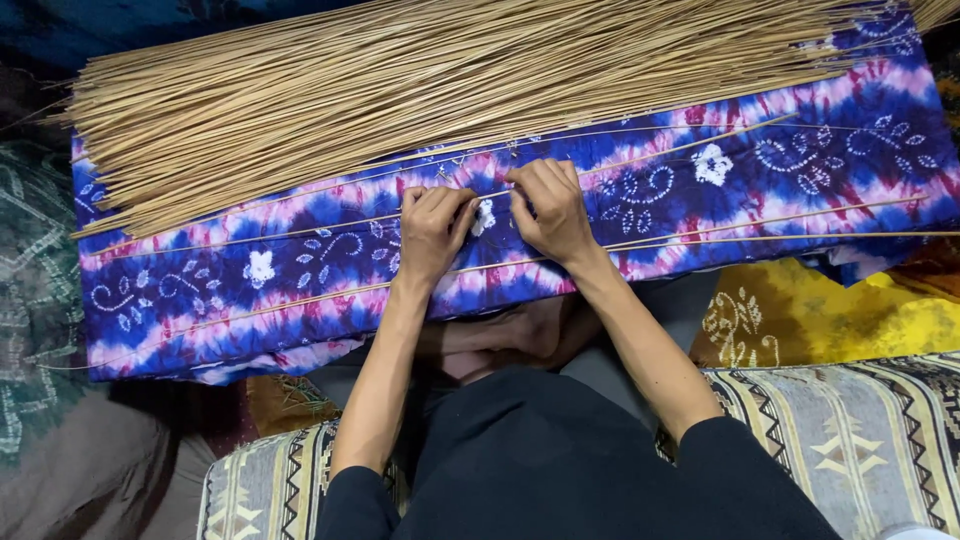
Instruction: A person is carefully arranging thin bamboo sticks one by one onto a patterned blue fabric, likely preparing for a weaving or crafting process.
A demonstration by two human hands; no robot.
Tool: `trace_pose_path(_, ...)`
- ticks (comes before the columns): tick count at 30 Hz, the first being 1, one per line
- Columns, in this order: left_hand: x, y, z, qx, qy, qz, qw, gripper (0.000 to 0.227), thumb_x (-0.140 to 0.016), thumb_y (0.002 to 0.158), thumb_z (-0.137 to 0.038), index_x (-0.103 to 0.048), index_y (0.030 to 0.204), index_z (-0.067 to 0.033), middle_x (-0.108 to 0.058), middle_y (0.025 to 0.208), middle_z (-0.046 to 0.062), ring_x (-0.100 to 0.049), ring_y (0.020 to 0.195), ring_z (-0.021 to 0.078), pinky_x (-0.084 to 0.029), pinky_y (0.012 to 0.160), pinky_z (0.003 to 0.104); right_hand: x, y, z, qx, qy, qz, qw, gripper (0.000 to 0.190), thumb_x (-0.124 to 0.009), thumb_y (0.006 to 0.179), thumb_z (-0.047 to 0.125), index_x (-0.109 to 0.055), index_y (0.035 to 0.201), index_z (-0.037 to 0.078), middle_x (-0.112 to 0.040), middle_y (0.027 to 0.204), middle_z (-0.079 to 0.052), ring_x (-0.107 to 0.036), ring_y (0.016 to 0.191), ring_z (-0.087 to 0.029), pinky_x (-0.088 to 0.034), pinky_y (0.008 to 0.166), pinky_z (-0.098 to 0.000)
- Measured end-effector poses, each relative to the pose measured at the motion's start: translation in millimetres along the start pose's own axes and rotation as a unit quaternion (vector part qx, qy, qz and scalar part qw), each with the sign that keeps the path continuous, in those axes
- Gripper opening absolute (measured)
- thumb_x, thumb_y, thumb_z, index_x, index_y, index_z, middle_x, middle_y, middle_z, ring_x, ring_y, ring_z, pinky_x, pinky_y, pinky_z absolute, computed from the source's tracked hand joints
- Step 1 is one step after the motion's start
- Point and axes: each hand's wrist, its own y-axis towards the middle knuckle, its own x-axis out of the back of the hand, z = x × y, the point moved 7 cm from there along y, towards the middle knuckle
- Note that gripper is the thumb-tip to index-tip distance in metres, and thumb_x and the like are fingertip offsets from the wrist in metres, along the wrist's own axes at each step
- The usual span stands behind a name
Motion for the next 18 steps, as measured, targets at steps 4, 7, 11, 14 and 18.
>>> trace_pose_path(4,4.8,2.1,-4.6,-0.001,-0.003,-0.002,1.0,0.003,-0.074,0.099,-0.018,-0.073,0.098,-0.0153,-0.067,0.074,0.002,-0.068,0.07,0.0215,-0.045,0.079,0.032,-3.7,-1.0,4.6,0.022,-0.019,0.018,0.999,0.009,-0.071,0.095,0.014,-0.067,0.099,0.008,-0.06,0.085,-0.006,-0.061,0.078,-0.028,-0.044,0.081,-0.0393)
trace_pose_path(7,5.0,1.5,-5.0,0.0,-0.008,-0.003,1.0,0.003,-0.073,0.099,-0.017,-0.073,0.098,-0.0149,-0.067,0.075,0.002,-0.068,0.07,0.0215,-0.045,0.08,0.032,-8.7,-4.3,1.8,0.025,-0.024,0.03,0.999,0.008,-0.072,0.095,0.015,-0.069,0.1,0.009,-0.06,0.086,-0.005,-0.061,0.079,-0.027,-0.044,0.083,-0.0394)
trace_pose_path(11,6.9,5.3,-7.8,-0.001,-0.005,-0.004,1.0,0.002,-0.074,0.098,-0.017,-0.073,0.099,-0.0147,-0.068,0.076,0.002,-0.068,0.071,0.0204,-0.045,0.081,0.031,-8.2,-2.1,2.3,0.019,-0.047,0.022,0.998,0.006,-0.072,0.095,0.014,-0.068,0.097,0.011,-0.06,0.085,-0.004,-0.061,0.079,-0.026,-0.044,0.085,-0.039)
trace_pose_path(14,8.7,4.5,-10.1,-0.004,0.004,-0.008,1.0,0.003,-0.075,0.098,-0.015,-0.074,0.1,-0.0151,-0.069,0.078,0.001,-0.069,0.073,0.0196,-0.044,0.083,0.032,-6.5,-3.6,3.0,0.011,-0.06,0.011,0.998,0.005,-0.072,0.094,0.014,-0.068,0.095,0.011,-0.059,0.085,-0.004,-0.061,0.078,-0.025,-0.043,0.087,-0.04)
trace_pose_path(18,7.9,0.7,-5.6,-0.009,0.024,-0.03,0.999,0.005,-0.076,0.096,-0.014,-0.074,0.101,-0.0162,-0.07,0.08,-0.001,-0.07,0.075,0.0179,-0.043,0.089,0.033,-3.4,-2.8,0.8,0.013,-0.06,0.005,0.998,0.005,-0.072,0.095,0.014,-0.068,0.095,0.011,-0.059,0.084,-0.005,-0.061,0.079,-0.027,-0.042,0.088,-0.0412)
